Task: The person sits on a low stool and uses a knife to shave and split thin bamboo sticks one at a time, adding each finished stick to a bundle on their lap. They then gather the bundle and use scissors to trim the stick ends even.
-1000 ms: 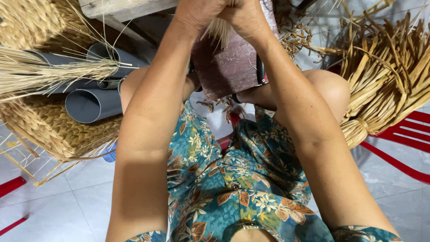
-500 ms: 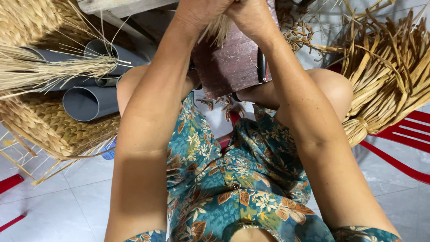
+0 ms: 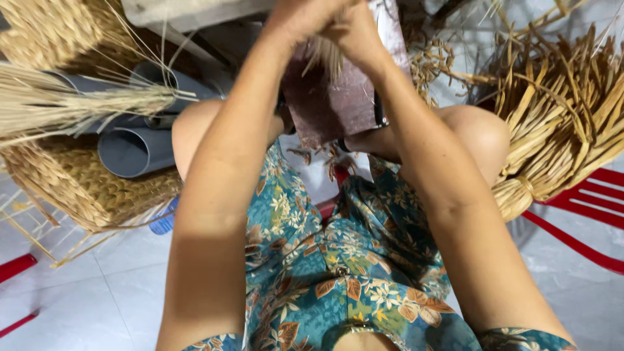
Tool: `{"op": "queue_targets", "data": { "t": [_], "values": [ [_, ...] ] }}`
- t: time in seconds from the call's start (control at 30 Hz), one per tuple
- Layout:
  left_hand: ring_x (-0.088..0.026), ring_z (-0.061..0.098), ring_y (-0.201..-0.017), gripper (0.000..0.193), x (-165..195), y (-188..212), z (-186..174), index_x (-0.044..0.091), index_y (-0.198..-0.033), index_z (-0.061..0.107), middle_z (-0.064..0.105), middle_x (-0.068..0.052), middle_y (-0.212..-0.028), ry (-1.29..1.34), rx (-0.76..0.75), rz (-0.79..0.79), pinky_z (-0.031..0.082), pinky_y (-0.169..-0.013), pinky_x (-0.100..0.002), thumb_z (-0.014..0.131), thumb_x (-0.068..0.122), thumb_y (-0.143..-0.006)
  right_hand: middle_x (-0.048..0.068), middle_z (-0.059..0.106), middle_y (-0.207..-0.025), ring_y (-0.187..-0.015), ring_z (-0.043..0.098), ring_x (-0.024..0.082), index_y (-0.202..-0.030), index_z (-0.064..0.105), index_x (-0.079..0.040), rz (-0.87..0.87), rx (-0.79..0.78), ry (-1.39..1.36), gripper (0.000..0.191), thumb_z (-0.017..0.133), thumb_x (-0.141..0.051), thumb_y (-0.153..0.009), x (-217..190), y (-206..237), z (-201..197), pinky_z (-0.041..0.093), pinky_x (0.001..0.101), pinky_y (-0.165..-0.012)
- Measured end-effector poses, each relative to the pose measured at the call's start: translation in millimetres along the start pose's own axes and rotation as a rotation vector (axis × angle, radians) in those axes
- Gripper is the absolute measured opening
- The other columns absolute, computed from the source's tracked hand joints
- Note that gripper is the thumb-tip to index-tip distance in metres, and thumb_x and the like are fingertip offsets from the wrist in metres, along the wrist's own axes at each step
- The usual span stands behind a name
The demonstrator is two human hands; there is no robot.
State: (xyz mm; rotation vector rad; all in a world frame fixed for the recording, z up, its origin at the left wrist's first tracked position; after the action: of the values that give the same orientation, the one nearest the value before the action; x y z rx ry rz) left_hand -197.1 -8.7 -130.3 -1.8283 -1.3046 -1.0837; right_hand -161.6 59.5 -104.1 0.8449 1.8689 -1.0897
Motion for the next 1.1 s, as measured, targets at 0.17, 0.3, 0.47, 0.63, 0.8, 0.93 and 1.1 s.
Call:
{"op": "queue_targets", "data": {
  "t": [0.17,0.3,0.47,0.63,0.8,0.93,1.1],
  "values": [
    [-0.012,0.072,-0.073,0.042,22,4,-1,0.002,-0.103,0.074,0.075,-0.003,-0.083,0.524,0.129,0.102,0.062,-0.063,-0.029,0.078,0.042,-0.092,0.008,0.073,-0.085,-0.078,0.073,0.017,-0.103,0.066,0.001,0.276,0.126,0.056,0.010,0.069,-0.004,-0.095,20,6,-6,0.058,0.0313,-0.067],
    [-0.012,0.062,-0.056,0.049,12,0,4,0.003,-0.095,0.065,0.062,-0.002,-0.067,0.694,0.071,0.014,0.057,-0.054,-0.030,0.072,0.051,-0.096,0.004,0.064,-0.073,-0.060,0.066,0.017,-0.105,0.055,0.000,0.417,0.128,-0.351,0.018,0.066,-0.006,-0.092,19,28,21,0.055,0.0309,-0.053],
    [-0.009,0.046,-0.042,0.058,13,12,-1,0.003,-0.097,0.057,0.047,0.002,-0.058,0.817,0.124,-0.060,0.044,-0.040,-0.028,0.060,0.061,-0.098,0.004,0.064,-0.068,-0.052,0.063,0.013,-0.105,0.062,0.000,0.540,-0.006,-0.491,0.017,0.069,-0.010,-0.094,17,64,58,0.054,0.0281,-0.048],
    [-0.007,0.040,-0.043,0.059,43,25,-46,0.006,-0.109,0.054,0.039,0.003,-0.060,0.926,0.202,0.095,0.037,-0.038,-0.026,0.053,0.064,-0.099,0.004,0.065,-0.073,-0.053,0.060,0.011,-0.107,0.065,0.000,0.593,-0.083,-0.454,0.021,0.074,-0.012,-0.092,23,94,78,0.049,0.0270,-0.046],
    [-0.006,0.035,-0.043,0.058,57,36,-91,0.006,-0.109,0.055,0.037,0.003,-0.060,0.968,0.303,0.189,0.033,-0.037,-0.026,0.046,0.063,-0.104,0.004,0.071,-0.083,-0.063,0.063,0.013,-0.109,0.068,-0.002,0.553,-0.150,-0.279,0.023,0.075,-0.010,-0.088,29,95,77,0.053,0.0300,-0.055],
    [-0.007,0.034,-0.043,0.059,59,45,-119,0.005,-0.106,0.055,0.036,0.003,-0.062,1.015,0.360,0.304,0.031,-0.037,-0.027,0.044,0.062,-0.105,0.004,0.074,-0.092,-0.084,0.071,0.015,-0.114,0.067,-0.003,0.351,-0.165,-0.106,0.030,0.071,-0.004,-0.084,29,82,59,0.059,0.0330,-0.073],
    [-0.010,0.037,-0.045,0.052,68,78,-180,0.005,-0.104,0.056,0.043,0.000,-0.066,0.978,0.466,0.172,0.030,-0.036,-0.029,0.047,0.056,-0.105,0.013,0.077,-0.093,-0.082,0.075,0.026,-0.112,0.075,-0.011,0.338,-0.266,0.599,0.016,0.068,-0.014,-0.098,51,93,25,0.057,0.0374,-0.075]
  ]
}}
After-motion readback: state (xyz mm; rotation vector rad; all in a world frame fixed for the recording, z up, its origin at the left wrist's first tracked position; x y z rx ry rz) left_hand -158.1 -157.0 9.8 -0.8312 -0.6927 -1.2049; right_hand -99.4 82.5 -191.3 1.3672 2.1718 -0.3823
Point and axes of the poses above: each hand's wrist, its own y-axis away from the middle knuckle, its own z-axis out of the palm, x = y × z, the point moved 10 cm from there along -y, towards the middle knuckle
